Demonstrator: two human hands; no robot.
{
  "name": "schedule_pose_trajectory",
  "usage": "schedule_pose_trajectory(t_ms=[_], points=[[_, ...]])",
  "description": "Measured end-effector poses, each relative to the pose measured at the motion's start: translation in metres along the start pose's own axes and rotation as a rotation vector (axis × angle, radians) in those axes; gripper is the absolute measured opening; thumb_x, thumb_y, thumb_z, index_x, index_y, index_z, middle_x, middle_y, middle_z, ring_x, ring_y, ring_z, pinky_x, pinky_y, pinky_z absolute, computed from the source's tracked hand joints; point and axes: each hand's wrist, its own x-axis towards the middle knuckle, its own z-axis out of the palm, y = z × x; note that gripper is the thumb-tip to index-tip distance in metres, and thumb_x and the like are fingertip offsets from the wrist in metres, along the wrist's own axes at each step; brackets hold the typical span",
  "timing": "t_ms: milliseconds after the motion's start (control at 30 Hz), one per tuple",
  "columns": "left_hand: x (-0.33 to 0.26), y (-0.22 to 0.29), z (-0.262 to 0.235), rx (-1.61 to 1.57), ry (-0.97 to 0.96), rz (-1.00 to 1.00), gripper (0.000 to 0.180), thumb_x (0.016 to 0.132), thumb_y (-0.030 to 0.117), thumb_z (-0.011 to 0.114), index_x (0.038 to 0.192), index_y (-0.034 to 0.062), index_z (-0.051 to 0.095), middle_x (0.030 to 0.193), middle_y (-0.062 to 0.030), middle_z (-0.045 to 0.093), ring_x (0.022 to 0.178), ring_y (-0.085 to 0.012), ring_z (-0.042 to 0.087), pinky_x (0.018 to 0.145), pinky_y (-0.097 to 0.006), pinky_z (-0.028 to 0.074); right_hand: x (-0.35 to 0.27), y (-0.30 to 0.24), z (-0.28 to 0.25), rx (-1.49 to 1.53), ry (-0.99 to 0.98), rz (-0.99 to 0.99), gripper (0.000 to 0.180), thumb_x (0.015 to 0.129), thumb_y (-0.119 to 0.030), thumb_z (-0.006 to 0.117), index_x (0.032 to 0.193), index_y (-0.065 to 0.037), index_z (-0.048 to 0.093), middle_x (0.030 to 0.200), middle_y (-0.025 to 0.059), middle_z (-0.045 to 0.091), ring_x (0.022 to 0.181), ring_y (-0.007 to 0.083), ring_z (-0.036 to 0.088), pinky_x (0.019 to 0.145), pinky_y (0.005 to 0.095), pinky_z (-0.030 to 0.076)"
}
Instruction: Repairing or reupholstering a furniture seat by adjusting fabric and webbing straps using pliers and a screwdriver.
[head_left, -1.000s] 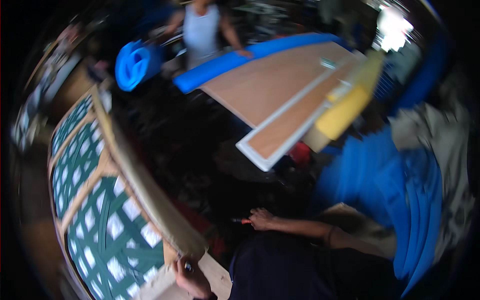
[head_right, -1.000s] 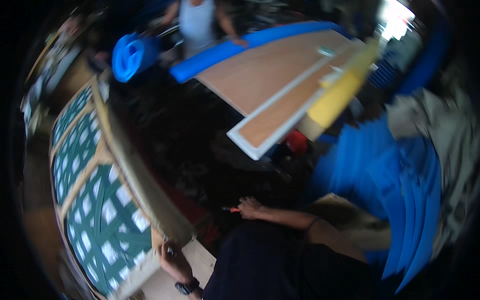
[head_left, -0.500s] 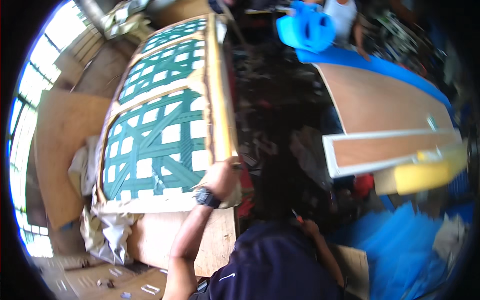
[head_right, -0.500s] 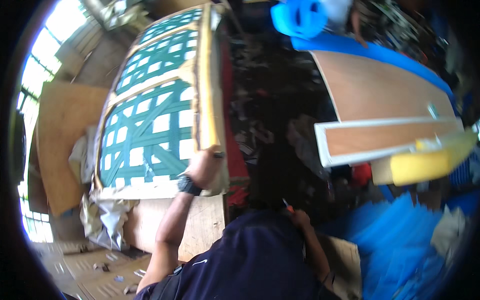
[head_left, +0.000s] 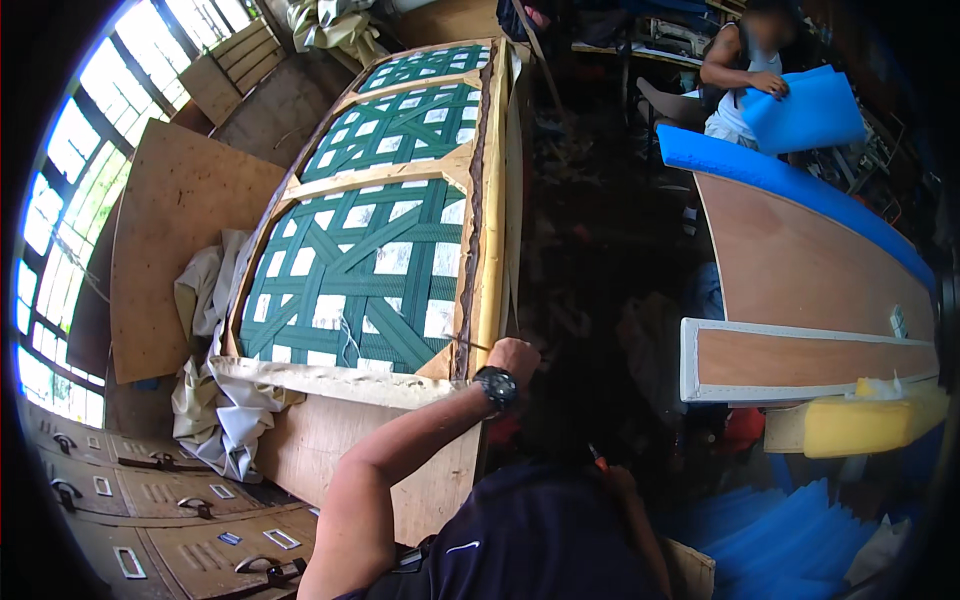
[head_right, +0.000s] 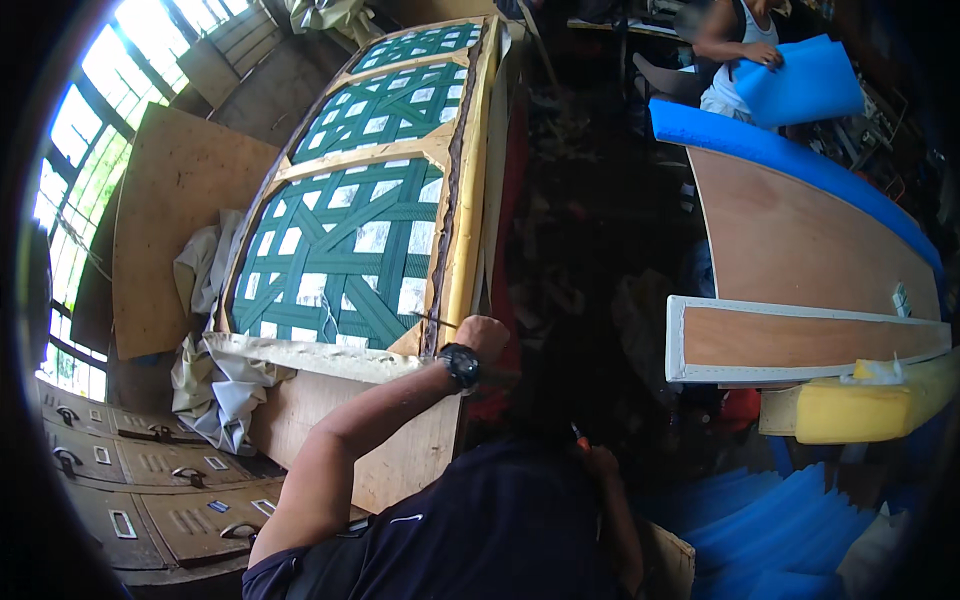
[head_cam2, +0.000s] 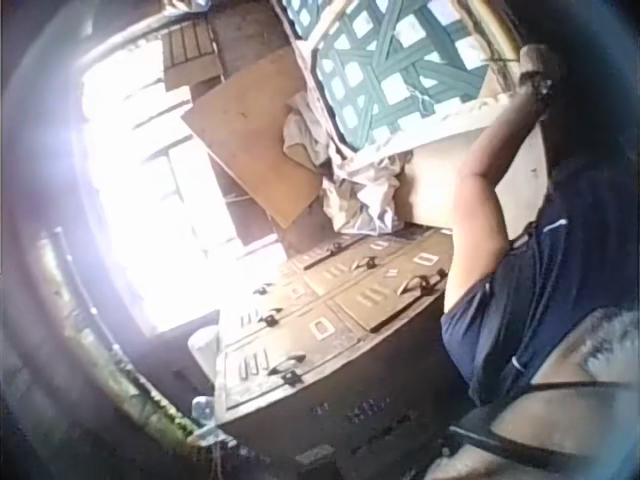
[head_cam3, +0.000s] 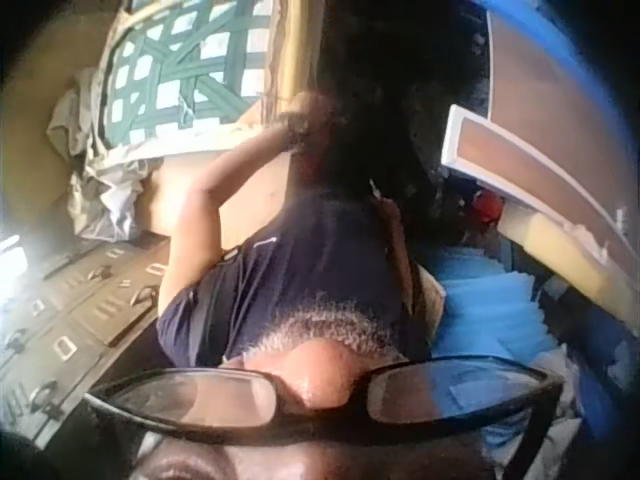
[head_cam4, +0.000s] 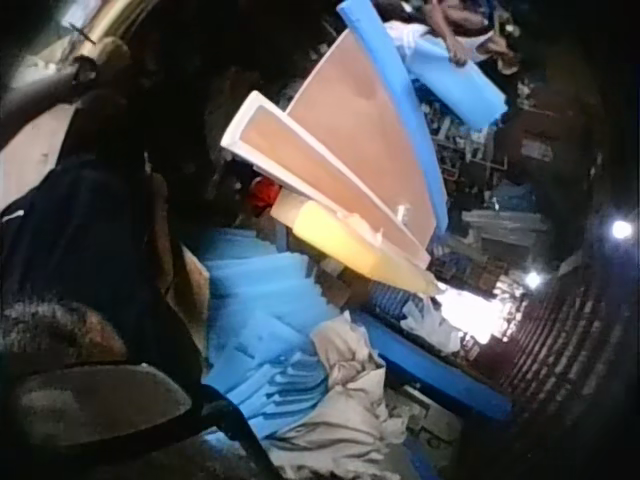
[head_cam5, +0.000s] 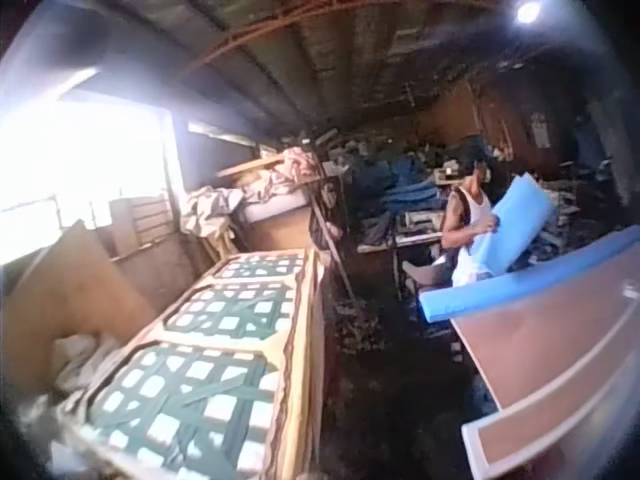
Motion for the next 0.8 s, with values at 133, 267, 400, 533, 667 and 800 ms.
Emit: schedule_pose_trajectory(t_ms=[133, 267, 400, 533, 667, 800], points=[[0.004, -0.062, -0.038, -0.433, 0.276, -0.06, 0.026, 0.097, 0.037, 0.065, 0.093, 0.0139, 0.075, 0.088, -0.0118, 0.075, 0.073, -0.0331, 0.073, 0.061, -0.045, 0.058, -0.004, 0.006, 0.001, 0.034, 0.012, -0.038, 0.069, 0.107, -0.059, 0.035, 0.105, -0.004, 0.077, 0.11, 0.0268, 0.073, 0.11, 0.0442, 0.069, 0.094, 0.0533, 0.055], [0.046, -0.133, -0.056, -0.573, 0.5, -0.283, 0.013, 0.092, 0.02, 0.067, 0.099, 0.0128, 0.075, 0.096, -0.0139, 0.072, 0.082, -0.0365, 0.072, 0.072, -0.047, 0.058, -0.01, 0.008, -0.013, 0.042, -0.035, 0.058, 0.069, 0.105, -0.061, 0.038, 0.105, -0.005, 0.078, 0.11, 0.026, 0.074, 0.11, 0.0441, 0.07, 0.093, 0.053, 0.056], [0.092, -0.176, -0.037, -0.555, 0.462, -0.319, 0.032, 0.094, 0.022, 0.068, 0.124, 0.0123, 0.07, 0.117, -0.0171, 0.066, 0.096, -0.0389, 0.071, 0.08, -0.049, 0.058, -0.017, 0.013, -0.016, -0.054, -0.069, 0.169, 0.044, 0.1, -0.043, 0.054, 0.103, -0.007, 0.079, 0.107, 0.0224, 0.075, 0.105, 0.0407, 0.073, 0.09, 0.052, 0.058], [0.118, -0.191, -0.017, -0.574, 0.447, -0.267, 0.03, 0.091, 0.028, 0.071, 0.119, 0.016, 0.073, 0.11, -0.0145, 0.066, 0.097, -0.0375, 0.071, 0.08, -0.048, 0.058, -0.024, 0.039, 0.012, 0.026, -0.007, 0.204, 0.047, 0.101, -0.047, 0.054, 0.102, -0.008, 0.079, 0.106, 0.0235, 0.075, 0.105, 0.0403, 0.073, 0.089, 0.0518, 0.058], [0.122, -0.189, -0.019, -0.526, 0.491, -0.197, 0.019, 0.092, 0.026, 0.068, 0.106, 0.0145, 0.073, 0.106, -0.0124, 0.067, 0.093, -0.0371, 0.072, 0.079, -0.048, 0.058, -0.019, 0.069, 0.049, 0.114, 0.061, 0.272, 0.071, 0.101, -0.067, 0.043, 0.098, -0.007, 0.08, 0.104, 0.0276, 0.074, 0.105, 0.0437, 0.072, 0.09, 0.0537, 0.056], [0.105, -0.175, -0.045, -0.688, 0.6, -0.295, 0.014, 0.092, 0.02, 0.067, 0.104, 0.0151, 0.07, 0.107, -0.0126, 0.071, 0.09, -0.0389, 0.072, 0.076, -0.05, 0.058, 0.003, 0.082, 0.058, 0.238, 0.122, 0.375, 0.065, 0.099, -0.062, 0.054, 0.084, -0.002, 0.075, 0.088, 0.0247, 0.074, 0.089, 0.0412, 0.075, 0.08, 0.0547, 0.057]])
